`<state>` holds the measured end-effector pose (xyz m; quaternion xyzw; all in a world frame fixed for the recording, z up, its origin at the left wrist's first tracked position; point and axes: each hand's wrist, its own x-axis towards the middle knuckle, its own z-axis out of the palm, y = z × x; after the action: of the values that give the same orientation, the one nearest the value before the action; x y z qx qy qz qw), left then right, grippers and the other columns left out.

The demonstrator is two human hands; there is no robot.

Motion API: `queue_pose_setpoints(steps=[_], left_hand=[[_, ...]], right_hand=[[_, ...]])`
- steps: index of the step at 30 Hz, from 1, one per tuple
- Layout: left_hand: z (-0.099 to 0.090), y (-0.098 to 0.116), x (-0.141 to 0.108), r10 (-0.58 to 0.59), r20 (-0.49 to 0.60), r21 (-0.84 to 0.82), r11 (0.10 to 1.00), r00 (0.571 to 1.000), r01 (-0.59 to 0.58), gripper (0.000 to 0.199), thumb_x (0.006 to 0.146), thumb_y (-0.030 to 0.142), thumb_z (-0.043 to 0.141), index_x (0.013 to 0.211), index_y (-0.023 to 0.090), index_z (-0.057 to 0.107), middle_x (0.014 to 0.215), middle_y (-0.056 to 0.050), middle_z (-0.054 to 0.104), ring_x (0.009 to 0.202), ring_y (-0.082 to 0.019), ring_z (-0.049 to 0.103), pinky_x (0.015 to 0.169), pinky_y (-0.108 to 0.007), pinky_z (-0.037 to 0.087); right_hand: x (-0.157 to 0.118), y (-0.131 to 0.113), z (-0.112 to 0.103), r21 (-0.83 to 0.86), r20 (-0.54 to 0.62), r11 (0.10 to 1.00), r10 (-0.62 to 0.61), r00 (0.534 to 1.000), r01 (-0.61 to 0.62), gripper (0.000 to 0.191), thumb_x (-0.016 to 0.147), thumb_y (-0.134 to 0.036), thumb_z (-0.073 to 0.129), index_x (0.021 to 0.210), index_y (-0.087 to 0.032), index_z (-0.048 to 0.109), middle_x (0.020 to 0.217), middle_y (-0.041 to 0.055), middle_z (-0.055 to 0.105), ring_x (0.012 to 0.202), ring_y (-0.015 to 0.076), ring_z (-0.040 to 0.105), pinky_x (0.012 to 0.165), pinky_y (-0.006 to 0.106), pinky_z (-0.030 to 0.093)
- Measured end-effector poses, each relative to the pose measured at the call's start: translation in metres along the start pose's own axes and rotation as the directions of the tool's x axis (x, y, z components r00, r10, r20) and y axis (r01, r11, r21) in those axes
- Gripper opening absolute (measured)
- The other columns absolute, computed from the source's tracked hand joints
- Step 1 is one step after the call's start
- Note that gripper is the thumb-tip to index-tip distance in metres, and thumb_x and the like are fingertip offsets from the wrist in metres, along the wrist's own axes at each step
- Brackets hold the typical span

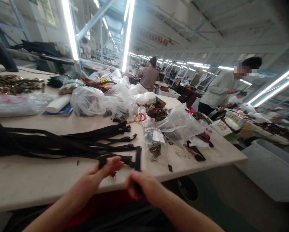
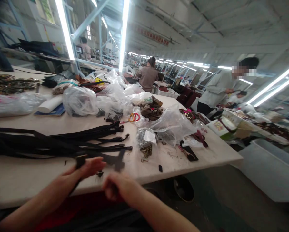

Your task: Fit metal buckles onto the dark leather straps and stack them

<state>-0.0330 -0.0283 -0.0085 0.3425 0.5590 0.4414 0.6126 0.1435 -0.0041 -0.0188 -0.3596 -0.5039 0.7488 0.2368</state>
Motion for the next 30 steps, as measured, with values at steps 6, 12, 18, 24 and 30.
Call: queue_pose_setpoints(steps=[6, 12, 18, 24, 30], left_hand=[[0.006, -0.017, 0.021, -0.156, 0.098, -0.279, 0.944, 0.983, 0.178, 0.032, 0.073, 0.042, 0.062, 0.089, 0.015, 0.06, 0.066, -0.001, 0.062, 0.061, -0.013, 0.056, 0.062, -0.024, 0.046], [-0.001, -0.016, 0.041, -0.096, 0.03, -0.142, 0.985, 0.995, 0.099, 0.05, 0.068, 0.05, 0.063, 0.105, 0.018, 0.052, 0.045, 0.009, 0.036, 0.042, -0.008, 0.033, 0.043, -0.02, 0.03], [0.008, -0.011, 0.04, -0.105, 0.008, -0.007, 0.994, 0.994, 0.105, 0.046, 0.064, 0.057, 0.059, 0.086, 0.017, 0.053, 0.047, 0.006, 0.048, 0.043, -0.009, 0.04, 0.049, -0.022, 0.034], [0.002, -0.021, 0.032, -0.113, 0.098, 0.063, 0.992, 0.989, 0.107, 0.057, 0.058, 0.065, 0.059, 0.086, 0.016, 0.052, 0.043, 0.008, 0.042, 0.04, -0.007, 0.032, 0.043, -0.021, 0.025], [0.006, -0.012, 0.014, -0.008, 0.072, 0.109, 0.994, 0.997, 0.001, 0.041, 0.065, 0.054, 0.059, 0.081, 0.016, 0.054, 0.045, 0.008, 0.039, 0.044, -0.007, 0.031, 0.044, -0.02, 0.024]], right_hand=[[0.026, 0.006, -0.03, -0.692, 0.185, 0.712, 0.015, 0.983, 0.12, 0.038, 0.077, -0.047, 0.054, 0.103, -0.019, 0.059, 0.089, 0.001, 0.064, 0.078, 0.0129, 0.059, 0.07, 0.021, 0.045], [0.063, -0.001, -0.162, -0.931, -0.366, 0.119, -0.261, 0.893, -0.346, 0.018, 0.085, -0.02, 0.045, 0.093, -0.013, 0.061, 0.099, 0.0127, 0.061, 0.093, 0.0213, 0.056, 0.08, 0.032, 0.041], [0.09, 0.025, -0.183, -0.923, -0.375, 0.036, -0.294, 0.879, -0.382, 0.017, 0.087, -0.026, 0.05, 0.092, -0.012, 0.059, 0.095, 0.0061, 0.06, 0.087, 0.0168, 0.057, 0.078, 0.036, 0.046], [0.082, 0.019, -0.177, -0.923, -0.376, 0.238, -0.392, 0.84, -0.302, 0.013, 0.085, -0.024, 0.051, 0.08, -0.013, 0.057, 0.088, 0.0064, 0.059, 0.083, 0.016, 0.056, 0.071, 0.03, 0.046], [0.038, 0.0, -0.136, -0.815, -0.384, 0.57, -0.401, 0.832, -0.102, 0.024, 0.087, -0.034, 0.038, 0.078, -0.015, 0.051, 0.101, 0.0118, 0.06, 0.077, 0.0157, 0.058, 0.059, 0.027, 0.046]])
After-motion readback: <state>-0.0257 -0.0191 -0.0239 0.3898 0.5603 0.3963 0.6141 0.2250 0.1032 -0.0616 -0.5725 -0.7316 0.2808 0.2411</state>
